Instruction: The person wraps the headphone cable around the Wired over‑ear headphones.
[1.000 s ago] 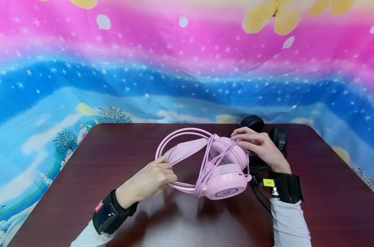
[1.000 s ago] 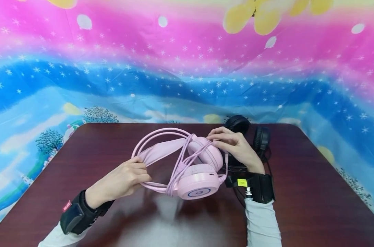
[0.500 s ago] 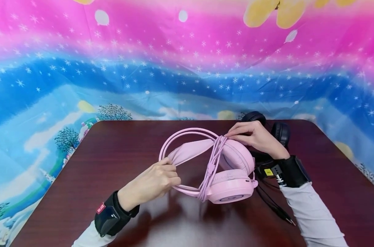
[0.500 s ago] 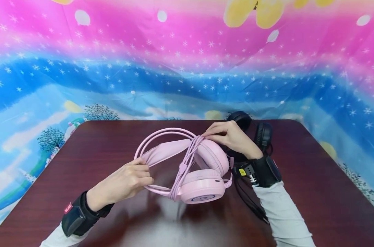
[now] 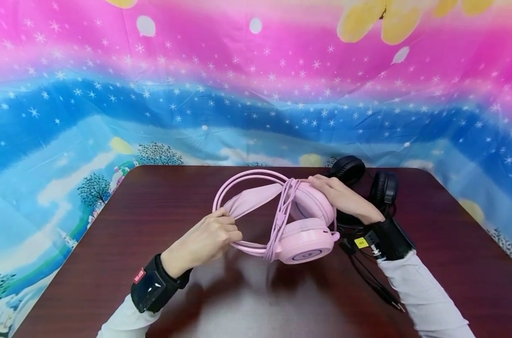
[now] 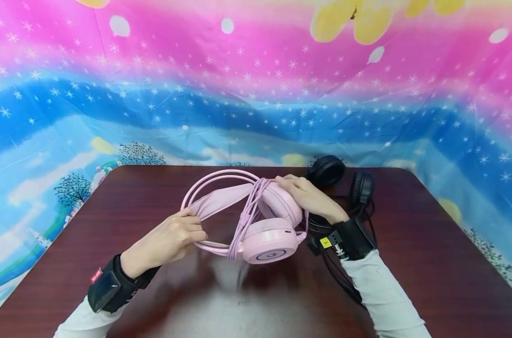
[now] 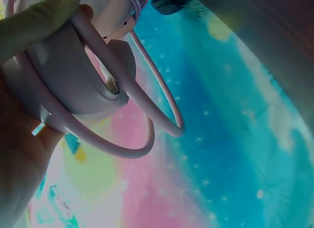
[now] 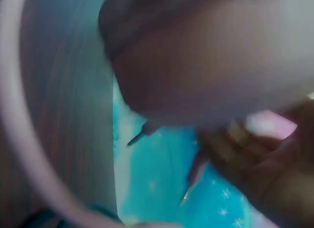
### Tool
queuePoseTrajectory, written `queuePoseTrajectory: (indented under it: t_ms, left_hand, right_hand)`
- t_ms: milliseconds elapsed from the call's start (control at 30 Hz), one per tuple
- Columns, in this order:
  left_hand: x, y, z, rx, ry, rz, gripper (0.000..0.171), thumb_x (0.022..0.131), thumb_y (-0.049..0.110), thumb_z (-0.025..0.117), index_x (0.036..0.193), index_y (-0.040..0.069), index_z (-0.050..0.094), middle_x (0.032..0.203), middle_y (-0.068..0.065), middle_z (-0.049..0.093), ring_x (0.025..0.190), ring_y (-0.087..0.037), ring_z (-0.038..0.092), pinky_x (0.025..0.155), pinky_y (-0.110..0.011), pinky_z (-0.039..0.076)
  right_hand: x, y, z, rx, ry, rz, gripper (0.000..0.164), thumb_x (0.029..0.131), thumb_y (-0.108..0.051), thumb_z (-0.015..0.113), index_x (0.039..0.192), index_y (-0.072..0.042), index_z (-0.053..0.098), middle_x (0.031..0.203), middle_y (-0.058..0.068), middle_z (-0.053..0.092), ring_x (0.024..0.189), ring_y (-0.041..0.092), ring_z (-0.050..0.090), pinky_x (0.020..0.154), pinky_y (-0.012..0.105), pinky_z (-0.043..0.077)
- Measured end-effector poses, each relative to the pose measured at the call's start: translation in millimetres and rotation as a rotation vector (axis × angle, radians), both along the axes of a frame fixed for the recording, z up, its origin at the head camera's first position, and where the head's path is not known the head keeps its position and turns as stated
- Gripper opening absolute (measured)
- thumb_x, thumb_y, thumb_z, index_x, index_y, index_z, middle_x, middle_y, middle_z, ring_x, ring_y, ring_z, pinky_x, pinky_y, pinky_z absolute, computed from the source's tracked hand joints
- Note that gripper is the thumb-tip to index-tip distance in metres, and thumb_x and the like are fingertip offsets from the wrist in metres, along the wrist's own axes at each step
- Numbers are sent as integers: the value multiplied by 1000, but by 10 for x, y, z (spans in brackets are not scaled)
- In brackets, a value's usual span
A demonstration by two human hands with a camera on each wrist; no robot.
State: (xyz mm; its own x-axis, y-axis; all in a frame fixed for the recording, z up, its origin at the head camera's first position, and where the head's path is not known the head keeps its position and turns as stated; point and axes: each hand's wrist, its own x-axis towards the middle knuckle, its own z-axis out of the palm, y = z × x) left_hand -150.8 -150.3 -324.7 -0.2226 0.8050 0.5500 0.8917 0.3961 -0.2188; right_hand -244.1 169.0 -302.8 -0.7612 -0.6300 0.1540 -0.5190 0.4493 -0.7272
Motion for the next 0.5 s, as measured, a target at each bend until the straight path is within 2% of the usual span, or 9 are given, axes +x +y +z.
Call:
queuePoseTrajectory:
  t_ms: [133,233,367,500]
  left_hand:
    - [-91,-71,-62,2,-17,50,33,57,-11,73,62,12,49,55,5,49,60,-14,48,68,-29,36]
    - [-150,-124,-109,0,-35,92,35,56,-6,79,62,12,50,56,4,52,62,-15,50,68,-30,36]
    - [-209,-171,-175,-12,-66,140,34,58,1,84,62,12,53,58,3,55,64,-16,53,69,-31,36]
    - [-260,-234,-221,-29,-84,193,32,59,5,86,63,12,55,60,2,56,65,-16,55,70,-32,37]
  right_hand:
    - [-95,-166,-68,-25,-242,33,57,103,-38,30,142,2,37,141,19,41,131,30,35,107,47,25]
    - [-217,-312,-167,-90,-405,12,69,100,-50,31,148,0,26,150,19,29,139,32,23,110,48,18]
    - [-374,-483,-272,-107,-475,-74,78,95,-61,34,147,-3,33,147,17,34,136,31,31,108,46,24]
    - [-491,-641,-314,-111,-461,-104,71,96,-57,36,144,-5,39,143,17,41,130,30,39,105,45,30]
